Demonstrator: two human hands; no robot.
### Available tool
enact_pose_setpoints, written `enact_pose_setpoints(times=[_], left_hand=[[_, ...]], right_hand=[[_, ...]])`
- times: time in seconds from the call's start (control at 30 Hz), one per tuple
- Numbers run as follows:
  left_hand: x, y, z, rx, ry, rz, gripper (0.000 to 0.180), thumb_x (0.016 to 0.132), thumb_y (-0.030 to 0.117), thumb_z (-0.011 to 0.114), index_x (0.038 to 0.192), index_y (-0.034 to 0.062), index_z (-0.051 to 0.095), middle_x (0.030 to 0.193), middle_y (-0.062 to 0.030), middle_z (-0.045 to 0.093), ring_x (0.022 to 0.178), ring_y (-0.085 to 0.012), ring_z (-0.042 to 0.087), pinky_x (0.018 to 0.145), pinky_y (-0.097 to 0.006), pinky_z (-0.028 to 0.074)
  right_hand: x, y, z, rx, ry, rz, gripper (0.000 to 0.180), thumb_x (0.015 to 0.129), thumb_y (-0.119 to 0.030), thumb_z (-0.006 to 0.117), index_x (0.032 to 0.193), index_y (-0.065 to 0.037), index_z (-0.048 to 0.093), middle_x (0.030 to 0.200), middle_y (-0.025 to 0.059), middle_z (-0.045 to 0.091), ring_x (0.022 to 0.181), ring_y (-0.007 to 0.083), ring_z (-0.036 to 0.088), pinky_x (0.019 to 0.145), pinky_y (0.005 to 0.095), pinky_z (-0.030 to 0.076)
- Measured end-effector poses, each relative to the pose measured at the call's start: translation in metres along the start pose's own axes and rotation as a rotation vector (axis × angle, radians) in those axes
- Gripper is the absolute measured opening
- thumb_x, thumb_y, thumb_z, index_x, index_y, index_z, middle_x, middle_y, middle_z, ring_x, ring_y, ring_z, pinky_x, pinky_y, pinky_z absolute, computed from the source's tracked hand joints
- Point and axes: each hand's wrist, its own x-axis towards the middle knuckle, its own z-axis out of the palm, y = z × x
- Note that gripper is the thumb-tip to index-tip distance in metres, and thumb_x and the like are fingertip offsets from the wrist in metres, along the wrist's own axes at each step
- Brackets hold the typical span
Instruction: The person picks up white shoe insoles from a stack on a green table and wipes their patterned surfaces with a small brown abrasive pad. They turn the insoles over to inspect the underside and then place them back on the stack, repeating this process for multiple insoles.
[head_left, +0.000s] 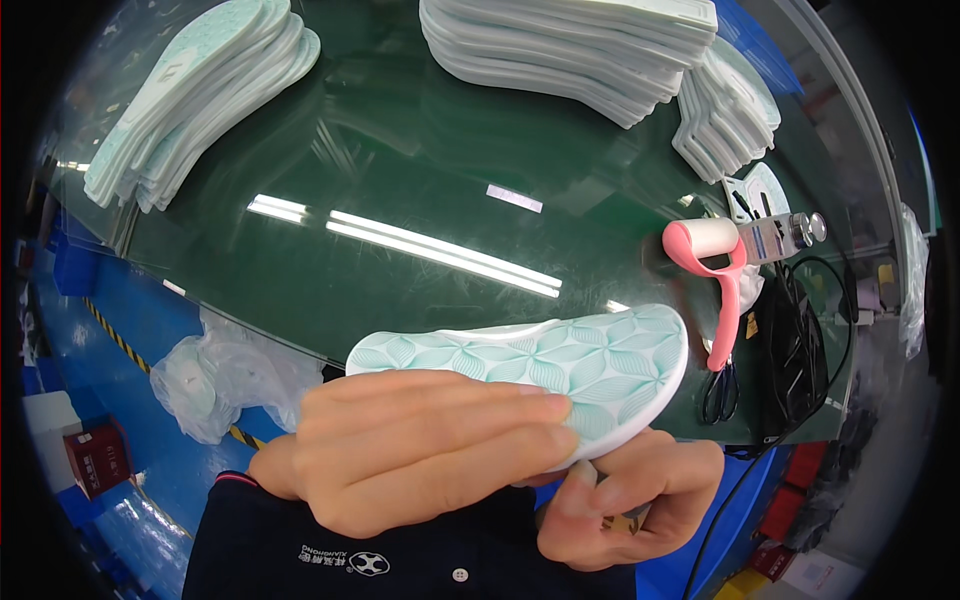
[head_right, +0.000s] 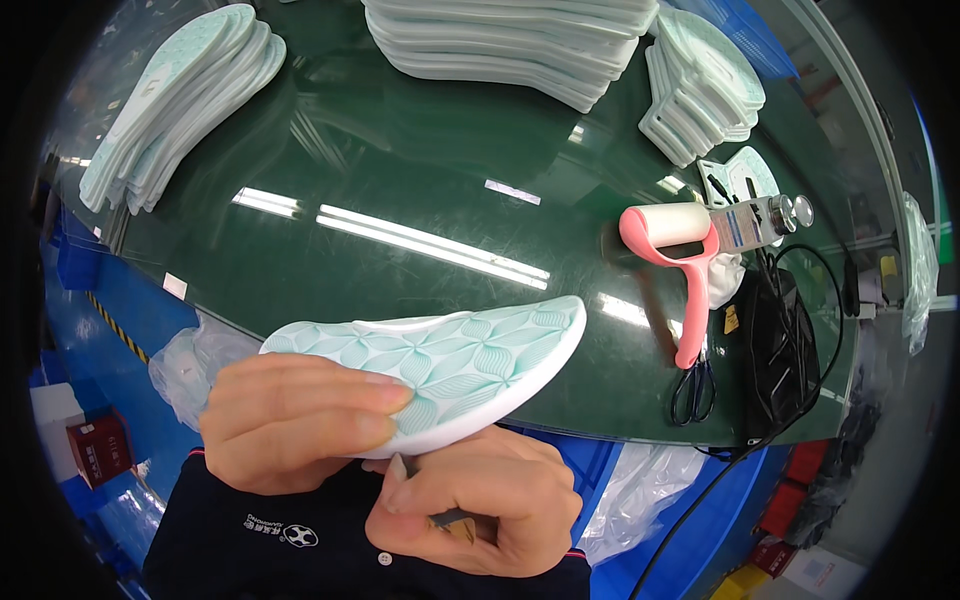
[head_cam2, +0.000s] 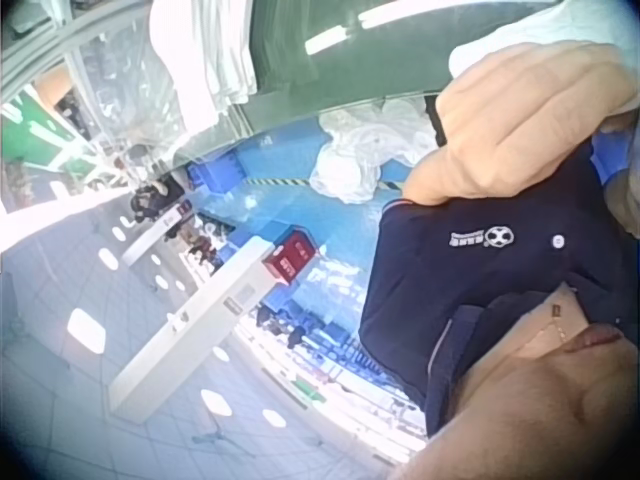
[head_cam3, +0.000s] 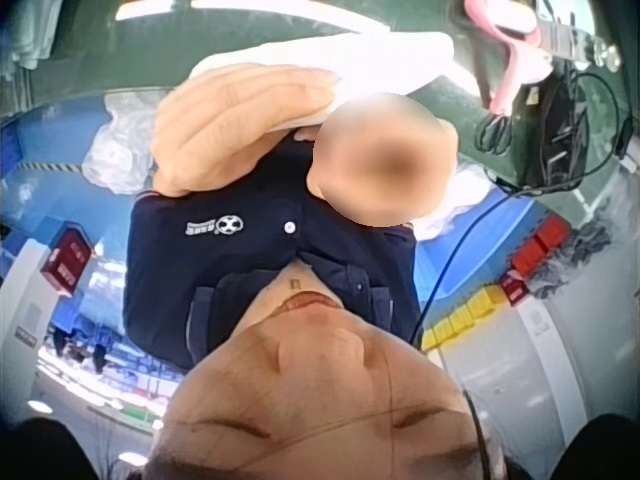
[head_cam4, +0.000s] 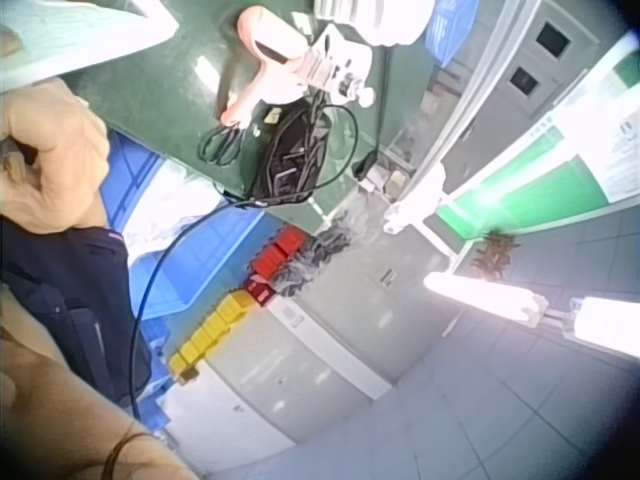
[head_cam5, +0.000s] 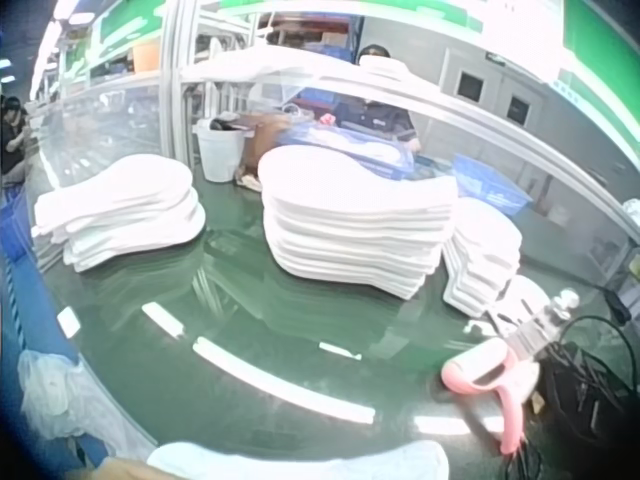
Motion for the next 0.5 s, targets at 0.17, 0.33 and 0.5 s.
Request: enact_pose_setpoints(times=[0.17, 0.33, 0.5], left_hand=[[0.000, -0.001, -0.004, -0.046, -0.098, 0.020, 0.021, 0.059, -0.001, 0.066, 0.078, -0.0025, 0.058, 0.074, -0.0172, 0.062, 0.060, -0.0237, 0.063, 0.049, -0.026, 0.050], [0.002, -0.003, -0.005, -0.042, -0.092, 0.002, 0.021, 0.059, -0.001, 0.066, 0.077, -0.0023, 0.057, 0.073, -0.0172, 0.062, 0.060, -0.0239, 0.063, 0.049, -0.027, 0.051], [0.000, -0.004, -0.004, -0.060, -0.094, 0.003, 0.021, 0.058, -0.001, 0.066, 0.078, -0.0028, 0.057, 0.073, -0.0174, 0.062, 0.060, -0.0245, 0.063, 0.049, -0.028, 0.051]], right_hand=[[-0.007, 0.002, 0.011, 0.120, 0.217, -0.054, 0.025, 0.052, 0.008, 0.072, 0.070, 0.000, 0.057, 0.066, 0.0144, 0.059, 0.061, 0.0217, 0.061, 0.058, 0.0280, 0.049], [-0.004, 0.005, 0.017, 0.075, 0.310, -0.024, 0.021, 0.052, 0.008, 0.071, 0.066, 0.001, 0.057, 0.063, 0.0126, 0.058, 0.057, 0.0207, 0.060, 0.058, 0.0261, 0.049], [-0.004, 0.000, 0.009, 0.023, 0.192, 0.013, 0.020, 0.053, 0.009, 0.071, 0.064, 0.001, 0.057, 0.060, 0.0106, 0.058, 0.061, 0.0210, 0.062, 0.058, 0.0270, 0.049]])
